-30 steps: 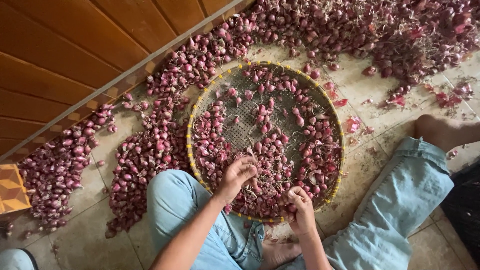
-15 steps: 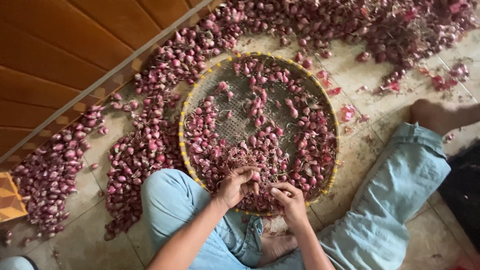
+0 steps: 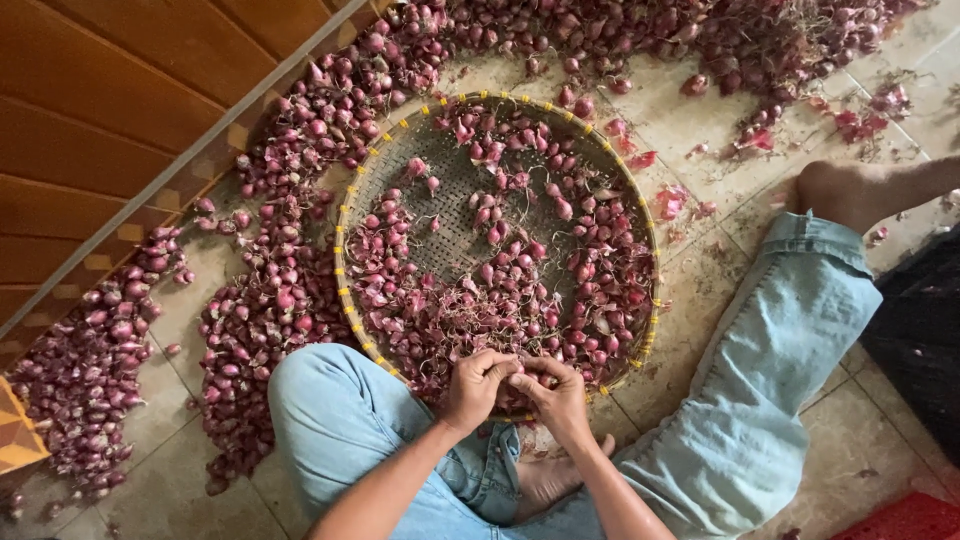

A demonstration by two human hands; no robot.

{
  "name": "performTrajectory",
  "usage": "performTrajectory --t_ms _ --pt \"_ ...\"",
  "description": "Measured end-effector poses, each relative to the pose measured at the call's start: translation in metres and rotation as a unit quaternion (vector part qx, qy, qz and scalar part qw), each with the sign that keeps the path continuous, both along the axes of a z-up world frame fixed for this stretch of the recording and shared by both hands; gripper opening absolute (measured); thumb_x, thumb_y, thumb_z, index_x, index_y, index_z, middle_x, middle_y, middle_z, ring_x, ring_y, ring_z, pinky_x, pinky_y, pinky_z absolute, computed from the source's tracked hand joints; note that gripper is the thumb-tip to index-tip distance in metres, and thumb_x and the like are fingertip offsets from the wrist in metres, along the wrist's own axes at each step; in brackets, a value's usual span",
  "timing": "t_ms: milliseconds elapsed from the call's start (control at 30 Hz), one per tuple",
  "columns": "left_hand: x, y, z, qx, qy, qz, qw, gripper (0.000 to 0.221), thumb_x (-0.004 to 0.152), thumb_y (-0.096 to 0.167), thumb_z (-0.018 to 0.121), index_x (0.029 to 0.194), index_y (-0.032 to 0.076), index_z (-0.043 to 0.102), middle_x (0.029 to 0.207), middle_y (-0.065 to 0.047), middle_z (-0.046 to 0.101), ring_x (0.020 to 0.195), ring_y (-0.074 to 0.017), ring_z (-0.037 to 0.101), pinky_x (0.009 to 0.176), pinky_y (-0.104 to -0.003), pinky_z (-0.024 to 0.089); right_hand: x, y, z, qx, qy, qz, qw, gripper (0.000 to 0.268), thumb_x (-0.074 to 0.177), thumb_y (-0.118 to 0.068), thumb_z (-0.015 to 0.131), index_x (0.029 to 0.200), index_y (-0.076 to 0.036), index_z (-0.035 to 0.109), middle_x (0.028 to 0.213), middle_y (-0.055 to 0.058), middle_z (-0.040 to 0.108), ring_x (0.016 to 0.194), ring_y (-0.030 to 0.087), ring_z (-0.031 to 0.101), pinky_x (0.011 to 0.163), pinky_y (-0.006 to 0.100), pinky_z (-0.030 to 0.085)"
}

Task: The person cleans shallots by hand, picking bulbs from a pile on the floor and placing them into a woven tray while removing dry skins. They shake the tray to sift the bulbs, reach out to adjust a floor fan, and move between different piles of shallots and plastic crates.

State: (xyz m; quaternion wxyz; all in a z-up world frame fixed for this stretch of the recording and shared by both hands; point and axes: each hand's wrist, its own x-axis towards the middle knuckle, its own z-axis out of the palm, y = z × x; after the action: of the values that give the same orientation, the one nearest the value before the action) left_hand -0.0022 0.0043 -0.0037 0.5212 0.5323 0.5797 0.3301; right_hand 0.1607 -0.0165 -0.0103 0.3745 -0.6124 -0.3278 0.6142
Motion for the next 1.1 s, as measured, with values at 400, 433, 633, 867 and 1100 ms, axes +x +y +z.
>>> performTrajectory --t_ms 400,433,633,867,1100 --pt "-0.009 0.019 0.024 -0.098 -0.178 -0.050 0.978 0.023 0.098 0.001 0.063 0.121 0.001 0.065 0.086 -0.010 0.070 0.046 -0.0115 0.061 0.039 -0.022 0.055 0.003 0.009 0.018 -0.071 0.099 -0.042 0.992 0.018 0.085 -0.017 0.081 0.099 -0.006 0.082 0.085 0.008 0.079 0.073 0.016 0.068 0.066 0.031 0.058" --pt "-0.009 0.019 0.024 -0.105 -0.173 -0.054 0.978 0.023 0.098 0.000 0.062 0.120 0.002 0.061 0.079 -0.005 0.063 0.047 -0.0125 0.061 0.040 -0.024 0.056 0.002 0.011 0.022 -0.096 0.137 -0.066 0.984 0.016 0.085 -0.015 0.080 0.096 -0.003 0.082 0.086 0.011 0.079 0.079 0.020 0.072 0.075 0.035 0.063" --pt "-0.018 0.021 0.006 0.055 0.032 -0.084 0.994 0.029 0.098 0.001 0.056 0.125 0.000 0.065 0.118 -0.014 0.069 0.097 -0.0192 0.068 0.085 -0.023 0.062 0.012 0.003 -0.009 -0.114 0.202 -0.118 0.965 0.030 0.086 -0.003 0.073 0.115 0.001 0.078 0.078 0.011 0.074 0.071 0.019 0.069 0.065 0.027 0.056" --pt "-0.002 -0.001 0.023 -0.030 -0.054 -0.035 0.997 0.036 0.094 0.030 0.068 0.116 0.002 0.073 0.109 -0.010 0.073 0.101 -0.0223 0.071 0.088 -0.032 0.062 0.003 0.004 0.013 -0.084 0.190 -0.055 0.977 0.023 0.091 -0.008 0.073 0.113 -0.005 0.081 0.062 0.004 0.066 0.035 0.010 0.044 0.028 0.025 0.037" --pt "-0.008 0.000 0.025 0.026 -0.067 0.008 0.997 0.016 0.091 0.014 0.074 0.102 0.003 0.078 0.093 -0.011 0.080 0.084 -0.0204 0.077 0.072 -0.031 0.067 0.001 0.004 0.014 -0.015 0.072 0.031 0.997 0.037 0.083 -0.016 0.079 0.119 -0.009 0.078 0.127 0.012 0.077 0.111 0.022 0.074 0.095 0.036 0.062"
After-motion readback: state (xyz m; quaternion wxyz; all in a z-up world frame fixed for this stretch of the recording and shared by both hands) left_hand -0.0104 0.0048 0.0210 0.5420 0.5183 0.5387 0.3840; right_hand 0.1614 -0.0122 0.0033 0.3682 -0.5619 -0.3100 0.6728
